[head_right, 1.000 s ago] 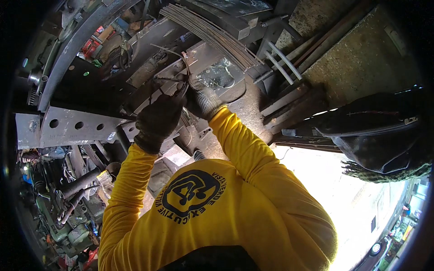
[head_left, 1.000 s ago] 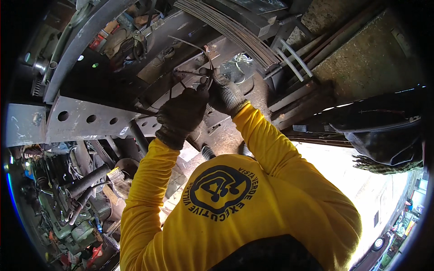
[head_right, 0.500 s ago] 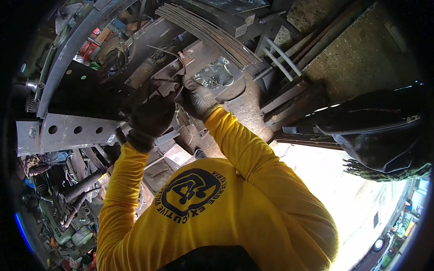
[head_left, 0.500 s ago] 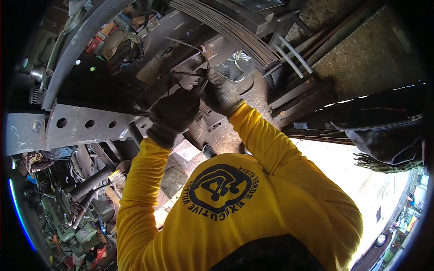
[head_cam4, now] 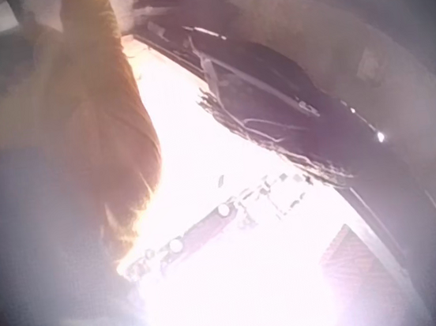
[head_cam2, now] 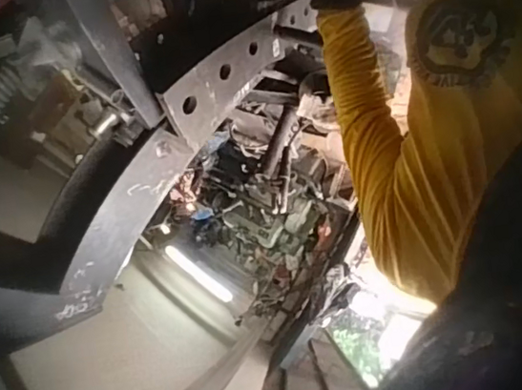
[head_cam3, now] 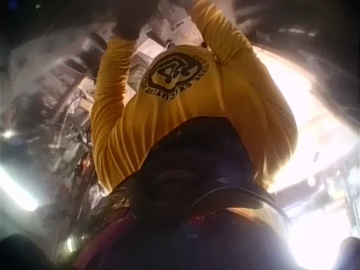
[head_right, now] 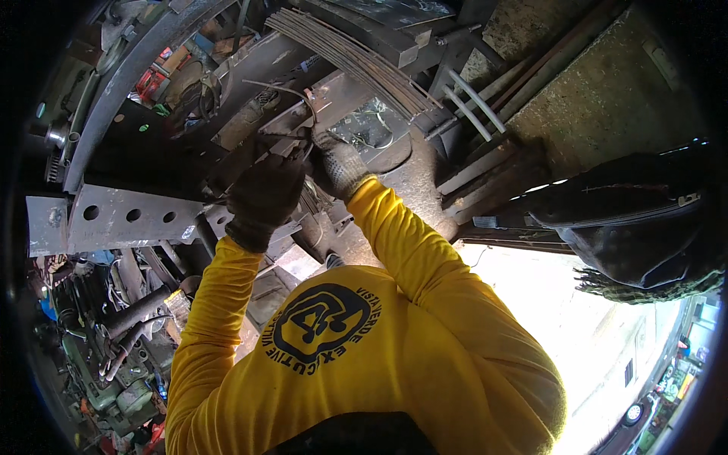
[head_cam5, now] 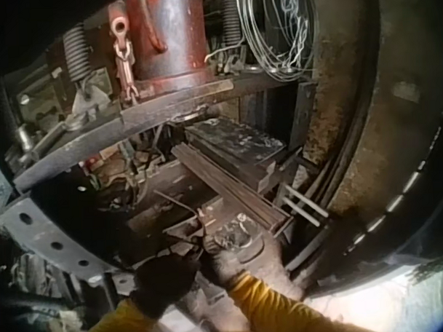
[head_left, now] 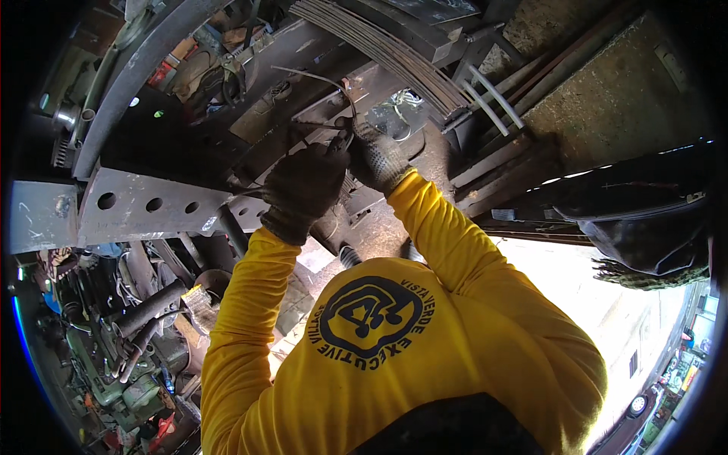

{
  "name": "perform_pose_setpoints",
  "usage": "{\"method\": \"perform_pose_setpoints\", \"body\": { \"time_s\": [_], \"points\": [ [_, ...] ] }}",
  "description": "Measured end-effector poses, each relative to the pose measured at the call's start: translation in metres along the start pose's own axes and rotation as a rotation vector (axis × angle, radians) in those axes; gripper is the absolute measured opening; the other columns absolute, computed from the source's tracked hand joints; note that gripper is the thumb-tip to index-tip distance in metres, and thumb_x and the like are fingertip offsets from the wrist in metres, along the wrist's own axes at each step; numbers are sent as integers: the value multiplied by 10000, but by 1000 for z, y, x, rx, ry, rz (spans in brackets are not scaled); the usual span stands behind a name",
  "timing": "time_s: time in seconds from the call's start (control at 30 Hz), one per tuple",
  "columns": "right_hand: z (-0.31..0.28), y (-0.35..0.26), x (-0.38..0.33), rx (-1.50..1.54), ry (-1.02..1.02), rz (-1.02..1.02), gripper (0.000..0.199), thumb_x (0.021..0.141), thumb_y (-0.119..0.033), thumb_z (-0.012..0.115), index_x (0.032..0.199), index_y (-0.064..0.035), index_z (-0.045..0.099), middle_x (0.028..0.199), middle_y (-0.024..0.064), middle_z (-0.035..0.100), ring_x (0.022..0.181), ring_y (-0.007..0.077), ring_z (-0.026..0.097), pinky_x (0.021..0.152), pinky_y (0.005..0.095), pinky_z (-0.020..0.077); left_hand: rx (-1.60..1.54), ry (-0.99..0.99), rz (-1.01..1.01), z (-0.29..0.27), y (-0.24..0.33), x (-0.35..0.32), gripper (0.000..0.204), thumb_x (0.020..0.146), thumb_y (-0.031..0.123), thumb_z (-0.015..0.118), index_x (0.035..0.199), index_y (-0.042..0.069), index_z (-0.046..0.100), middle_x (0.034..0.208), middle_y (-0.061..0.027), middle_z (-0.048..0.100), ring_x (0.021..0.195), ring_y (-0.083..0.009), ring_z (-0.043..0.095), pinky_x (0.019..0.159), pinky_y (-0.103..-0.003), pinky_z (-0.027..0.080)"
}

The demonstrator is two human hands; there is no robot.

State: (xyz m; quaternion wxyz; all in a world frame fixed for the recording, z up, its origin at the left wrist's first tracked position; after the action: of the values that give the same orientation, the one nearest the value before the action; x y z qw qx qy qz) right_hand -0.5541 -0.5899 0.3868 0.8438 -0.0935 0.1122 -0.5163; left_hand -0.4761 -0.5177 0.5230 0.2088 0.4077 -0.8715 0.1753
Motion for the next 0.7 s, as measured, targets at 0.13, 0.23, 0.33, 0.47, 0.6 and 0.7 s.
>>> {"method": "perform_pose_setpoints", "body": {
  "time_s": [0.13,0.23,0.33,0.47,0.6,0.7],
  "points": [
    [-6,2,2,-22,65,-120,399,1081,-319,507,1355,-37,574,1350,118,632,1215,236,611,1077,365,478,-30,3,72,6,-6,3,114,878,269,669,975,209,675,799,-12,597,672,-213,617,535,-384,517],
    [1,1,0,-39,50,-118,390,1076,-316,517,1353,-49,582,1344,106,639,1213,248,609,1074,362,471,-1,-109,-7,8,-1,3,106,929,286,670,959,185,683,852,-29,624,791,-231,650,645,-366,555],
    [0,1,-1,-86,-4,1,457,1071,-363,508,1387,-35,559,1370,123,625,1203,261,614,1074,369,471,74,-175,-178,8,4,4,106,941,286,651,944,185,685,823,-37,607,783,-240,650,645,-361,553],
    [-18,-29,0,-904,24,-154,635,1052,-501,501,1450,-6,499,1385,184,600,1204,292,614,1058,398,492,134,-108,-152,1,9,10,139,964,293,623,955,173,692,853,-56,646,801,-246,675,677,-385,563],
    [-17,-59,-41,-435,262,-201,767,998,-591,563,1487,-8,465,1372,224,596,1123,318,656,977,410,554,93,109,-195,-60,14,26,189,983,285,619,1051,149,732,888,-77,695,810,-213,687,671,-379,572],
    [-19,-89,-57,-619,342,-278,762,983,-574,606,1481,-13,473,1335,172,626,1087,258,672,960,360,563,-34,449,-141,-107,10,20,223,988,257,650,1112,89,727,827,-55,654,688,-197,623,613,-356,530]
  ]
}}
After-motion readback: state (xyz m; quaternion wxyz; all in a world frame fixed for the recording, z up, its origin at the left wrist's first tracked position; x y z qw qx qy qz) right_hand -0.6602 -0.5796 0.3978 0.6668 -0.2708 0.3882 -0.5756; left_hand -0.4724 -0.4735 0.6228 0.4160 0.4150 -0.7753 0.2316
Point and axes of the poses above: each hand's wrist, its own x-axis towards the middle knuckle, its own z-axis out of the palm, y = z × x, the point moved 8 cm from there along x, towards the middle knuckle
